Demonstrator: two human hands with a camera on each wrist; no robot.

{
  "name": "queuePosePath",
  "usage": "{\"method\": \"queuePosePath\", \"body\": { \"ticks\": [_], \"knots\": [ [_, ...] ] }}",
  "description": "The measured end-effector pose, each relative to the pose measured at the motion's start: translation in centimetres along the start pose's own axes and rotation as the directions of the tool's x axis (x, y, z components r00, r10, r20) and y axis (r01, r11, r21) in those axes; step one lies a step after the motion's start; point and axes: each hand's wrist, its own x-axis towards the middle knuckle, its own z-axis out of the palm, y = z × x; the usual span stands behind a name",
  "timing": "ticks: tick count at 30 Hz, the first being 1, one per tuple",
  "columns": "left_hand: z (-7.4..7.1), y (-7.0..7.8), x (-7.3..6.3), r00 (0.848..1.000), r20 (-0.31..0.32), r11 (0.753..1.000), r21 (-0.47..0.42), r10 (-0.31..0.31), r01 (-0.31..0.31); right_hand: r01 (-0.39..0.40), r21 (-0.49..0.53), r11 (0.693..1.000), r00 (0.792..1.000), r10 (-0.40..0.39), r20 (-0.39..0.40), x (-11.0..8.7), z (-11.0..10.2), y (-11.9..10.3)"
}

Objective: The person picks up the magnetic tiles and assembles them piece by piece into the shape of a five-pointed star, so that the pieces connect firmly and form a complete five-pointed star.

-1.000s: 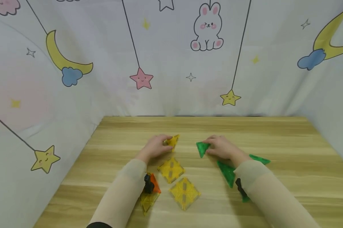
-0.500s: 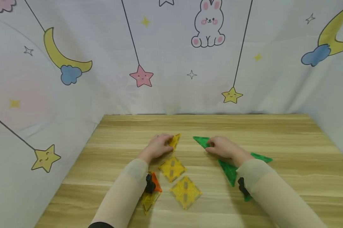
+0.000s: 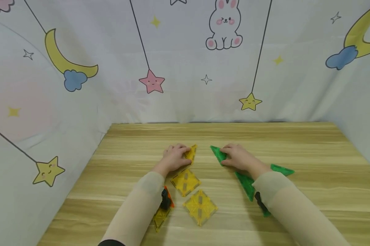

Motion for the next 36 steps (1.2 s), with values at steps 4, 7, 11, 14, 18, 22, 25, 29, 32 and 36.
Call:
{"method": "queuePosePath", "body": {
  "ticks": [4, 7, 11, 14, 18, 22, 25, 29, 32, 36],
  "knots": [
    [0.3, 0.5, 0.0, 1.0, 0.008, 1.0, -0.011, 0.001, 0.0, -0.029, 0.014, 0.999, 0.999, 0.028, 0.032, 0.1, 0.2, -0.4],
    [0.5, 1.0, 0.0, 1.0, 0.005, 1.0, -0.013, -0.007, 0.007, -0.045, 0.022, 0.999, 0.998, 0.044, 0.041, 0.2, 0.4, -0.8],
    [0.6, 1.8, 0.0, 1.0, 0.011, 1.0, 0.001, -0.004, 0.004, -0.063, 0.026, 0.998, 0.997, 0.062, 0.047, 0.5, 0.6, -1.3],
    [0.6, 2.6, -0.1, 1.0, 0.017, 1.0, 0.008, -0.005, 0.005, -0.06, 0.009, 0.998, 0.997, 0.06, 0.043, 0.6, 0.6, -1.6],
    [0.8, 3.2, -0.1, 1.0, 0.006, 1.0, 0.02, -0.019, 0.019, -0.07, 0.007, 0.998, 0.997, 0.07, 0.041, 0.7, 0.7, -2.1],
    [1.3, 3.4, 0.0, 0.999, -0.012, 0.999, 0.041, -0.031, 0.031, -0.074, 0.024, 0.997, 0.997, 0.073, 0.037, 0.9, 1.0, -2.4],
    [1.6, 3.5, 0.1, 0.999, -0.02, 0.998, 0.048, -0.031, 0.031, -0.064, 0.033, 0.997, 0.998, 0.064, 0.023, 1.0, 1.2, -2.7],
    [1.8, 3.7, -0.1, 0.999, -0.028, 0.999, 0.045, -0.028, 0.029, -0.073, 0.055, 0.996, 0.997, 0.072, 0.01, 1.0, 1.6, -3.2],
    [1.9, 4.0, -0.4, 0.999, -0.038, 0.999, 0.041, -0.028, 0.03, -0.077, 0.068, 0.995, 0.997, 0.077, -0.002, 1.0, 1.9, -3.6],
    [2.0, 4.3, -0.5, 0.998, -0.05, 0.998, 0.046, -0.033, 0.035, -0.077, 0.072, 0.994, 0.997, 0.078, -0.017, 0.9, 2.1, -3.8]
  ]
}}
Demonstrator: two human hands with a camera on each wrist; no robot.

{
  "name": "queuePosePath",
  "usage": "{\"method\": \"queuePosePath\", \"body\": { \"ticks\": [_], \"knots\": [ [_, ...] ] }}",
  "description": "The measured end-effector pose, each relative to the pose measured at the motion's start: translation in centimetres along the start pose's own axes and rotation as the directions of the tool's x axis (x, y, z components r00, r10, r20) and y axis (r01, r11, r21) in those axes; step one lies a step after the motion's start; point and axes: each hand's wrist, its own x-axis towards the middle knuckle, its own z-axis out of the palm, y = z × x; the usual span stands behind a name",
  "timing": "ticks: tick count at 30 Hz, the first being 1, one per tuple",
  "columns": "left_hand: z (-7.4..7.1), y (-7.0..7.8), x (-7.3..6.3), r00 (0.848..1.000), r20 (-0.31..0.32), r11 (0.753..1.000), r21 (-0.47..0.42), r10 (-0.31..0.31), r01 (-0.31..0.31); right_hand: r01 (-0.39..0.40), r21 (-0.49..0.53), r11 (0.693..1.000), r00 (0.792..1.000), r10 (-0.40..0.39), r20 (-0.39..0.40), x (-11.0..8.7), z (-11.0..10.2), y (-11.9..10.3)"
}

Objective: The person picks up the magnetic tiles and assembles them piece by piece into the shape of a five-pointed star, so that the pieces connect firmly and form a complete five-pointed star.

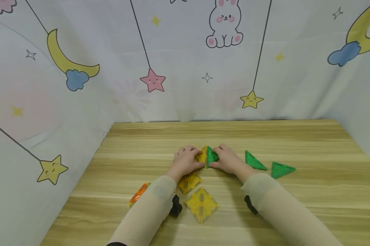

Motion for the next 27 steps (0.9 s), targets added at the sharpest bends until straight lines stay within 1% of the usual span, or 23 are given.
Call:
{"method": "queuePosePath", "body": {
  "ticks": [7, 14, 19, 22, 27],
  "knots": [
    [0.0, 0.19, -0.08, 1.0, -0.001, 1.0, -0.003, -0.002, 0.002, -0.009, -0.002, 1.0, 1.0, 0.009, -0.005, 0.02, 0.18, 0.25],
    [0.23, -0.2, -0.06, 1.0, -0.019, 1.0, -0.002, -0.006, 0.006, -0.01, 0.019, 1.0, 1.0, 0.01, -0.008, -0.17, 0.21, -0.15],
    [0.32, -0.31, -0.11, 1.0, -0.022, 1.0, -0.012, -0.009, 0.009, -0.032, 0.036, 0.999, 0.999, 0.031, 0.031, -0.12, -0.03, -0.2],
    [0.38, -0.25, -0.1, 1.0, -0.021, 1.0, -0.003, -0.006, 0.006, -0.058, 0.043, 0.997, 0.996, 0.055, 0.068, 0.14, -0.1, 0.05],
    [0.46, -0.03, -0.09, 1.0, -0.01, 1.0, 0.017, -0.002, 0.002, -0.066, 0.031, 0.997, 0.994, 0.063, 0.094, 0.28, -0.34, 0.21]
  ]
}}
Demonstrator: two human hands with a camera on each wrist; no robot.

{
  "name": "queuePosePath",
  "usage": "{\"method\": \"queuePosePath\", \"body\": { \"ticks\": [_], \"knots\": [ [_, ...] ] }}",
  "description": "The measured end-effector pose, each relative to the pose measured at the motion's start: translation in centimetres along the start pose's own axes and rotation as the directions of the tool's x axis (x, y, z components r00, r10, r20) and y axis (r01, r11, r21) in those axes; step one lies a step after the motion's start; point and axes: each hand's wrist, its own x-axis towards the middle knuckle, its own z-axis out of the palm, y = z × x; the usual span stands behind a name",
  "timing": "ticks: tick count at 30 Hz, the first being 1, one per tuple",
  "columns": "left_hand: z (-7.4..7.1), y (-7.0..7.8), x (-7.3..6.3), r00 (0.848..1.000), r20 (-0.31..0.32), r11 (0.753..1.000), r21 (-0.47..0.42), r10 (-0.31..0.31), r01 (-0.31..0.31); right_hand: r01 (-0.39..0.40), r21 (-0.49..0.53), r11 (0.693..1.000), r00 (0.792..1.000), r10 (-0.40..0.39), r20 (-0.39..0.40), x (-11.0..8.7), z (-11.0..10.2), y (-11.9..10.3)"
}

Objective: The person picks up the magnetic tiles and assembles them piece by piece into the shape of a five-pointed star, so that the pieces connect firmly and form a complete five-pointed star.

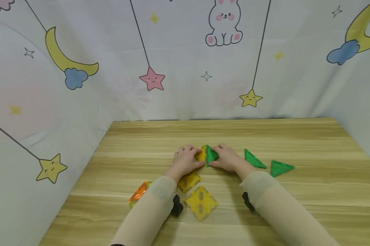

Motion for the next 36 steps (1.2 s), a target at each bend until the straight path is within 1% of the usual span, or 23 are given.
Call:
{"method": "queuePosePath", "body": {
  "ticks": [8, 16, 23, 26, 29, 30, 33, 36],
  "knots": [
    [0.1, 0.2, 0.1, 1.0, 0.019, 1.0, 0.025, -0.005, 0.005, -0.004, -0.015, 1.0, 1.0, 0.004, -0.008, -0.1, -0.1, -0.1],
    [0.0, -0.1, 0.0, 1.0, 0.008, 1.0, 0.029, -0.005, 0.004, -0.019, -0.007, 1.0, 1.0, 0.019, -0.008, 0.0, 0.1, -0.3],
    [0.1, -0.3, 0.0, 1.0, 0.004, 1.0, 0.022, -0.002, 0.002, 0.013, -0.019, 1.0, 1.0, -0.013, -0.015, -0.1, 0.1, -0.3],
    [0.1, -0.5, 0.1, 1.0, 0.006, 1.0, 0.02, -0.004, 0.004, 0.025, 0.006, 1.0, 1.0, -0.025, -0.01, 0.0, 0.0, -0.1],
    [-0.1, -0.6, 0.2, 1.0, 0.007, 1.0, 0.014, -0.008, 0.007, 0.065, 0.068, 0.996, 0.998, -0.065, -0.003, -0.2, -0.3, 0.3],
    [-0.1, -0.7, 0.3, 1.0, 0.007, 1.0, 0.012, -0.009, 0.009, 0.08, 0.091, 0.993, 0.997, -0.08, -0.002, -0.3, -0.5, 0.5],
    [-0.4, -0.8, 0.5, 1.0, 0.005, 1.0, 0.008, -0.015, 0.015, 0.094, 0.148, 0.985, 0.996, -0.093, -0.008, -0.8, -1.4, 1.4],
    [-0.5, -1.1, 0.6, 1.0, -0.001, 1.0, 0.004, -0.025, 0.025, 0.1, 0.13, 0.986, 0.995, -0.098, -0.023, -1.6, -2.7, 2.4]
  ]
}}
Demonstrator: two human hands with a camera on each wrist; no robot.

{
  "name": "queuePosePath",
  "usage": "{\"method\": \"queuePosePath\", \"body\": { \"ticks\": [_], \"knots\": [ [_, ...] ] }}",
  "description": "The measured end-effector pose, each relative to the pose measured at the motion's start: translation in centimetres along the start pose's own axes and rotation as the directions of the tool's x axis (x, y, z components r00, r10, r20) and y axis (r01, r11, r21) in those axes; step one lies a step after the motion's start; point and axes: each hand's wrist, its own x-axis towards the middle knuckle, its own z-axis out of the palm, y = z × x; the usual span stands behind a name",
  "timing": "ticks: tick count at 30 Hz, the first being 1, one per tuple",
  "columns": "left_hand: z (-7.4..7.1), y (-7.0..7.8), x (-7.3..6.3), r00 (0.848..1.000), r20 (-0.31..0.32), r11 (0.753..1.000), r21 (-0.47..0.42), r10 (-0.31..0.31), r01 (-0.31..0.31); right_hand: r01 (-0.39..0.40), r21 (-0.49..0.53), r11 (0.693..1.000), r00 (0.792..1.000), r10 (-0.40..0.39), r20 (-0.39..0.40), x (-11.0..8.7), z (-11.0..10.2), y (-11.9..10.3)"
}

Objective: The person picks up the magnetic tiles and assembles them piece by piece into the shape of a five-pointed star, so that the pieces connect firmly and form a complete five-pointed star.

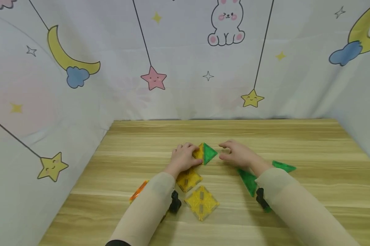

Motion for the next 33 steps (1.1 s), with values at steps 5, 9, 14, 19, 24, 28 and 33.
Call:
{"method": "queuePosePath", "body": {
  "ticks": [5, 9, 14, 19, 24, 28, 33],
  "knots": [
    [-0.3, -0.1, -0.1, 0.999, -0.035, 0.998, -0.06, 0.009, -0.011, 0.021, -0.102, 0.995, 1.0, -0.023, -0.011, -1.8, -2.2, 2.0],
    [-0.7, 1.3, -0.1, 0.998, -0.034, 0.994, -0.094, 0.047, -0.05, 0.016, -0.147, 0.989, 1.0, -0.014, 0.01, -3.6, -3.3, 3.8],
    [-0.6, 3.3, -0.2, 0.995, -0.004, 0.984, -0.152, 0.096, -0.095, 0.051, -0.189, 0.981, 0.999, -0.047, 0.026, -5.4, -3.9, 4.6],
    [-0.3, 4.4, -0.4, 0.99, 0.039, 0.972, -0.197, 0.138, -0.128, 0.082, -0.237, 0.968, 0.997, -0.082, 0.012, -6.4, -3.8, 5.1],
    [-0.3, 4.9, -0.7, 0.99, 0.049, 0.971, -0.207, 0.136, -0.123, 0.073, -0.274, 0.959, 0.997, -0.081, -0.016, -6.5, -3.2, 5.7],
    [-0.3, 4.8, -0.7, 0.992, 0.034, 0.967, -0.226, 0.125, -0.114, 0.058, -0.266, 0.962, 0.997, -0.067, -0.027, -5.9, -2.6, 5.3],
    [-0.1, 4.5, -0.6, 0.993, 0.031, 0.968, -0.229, 0.112, -0.102, 0.034, -0.24, 0.97, 0.999, -0.035, -0.002, -4.8, -1.8, 3.9]
  ]
}}
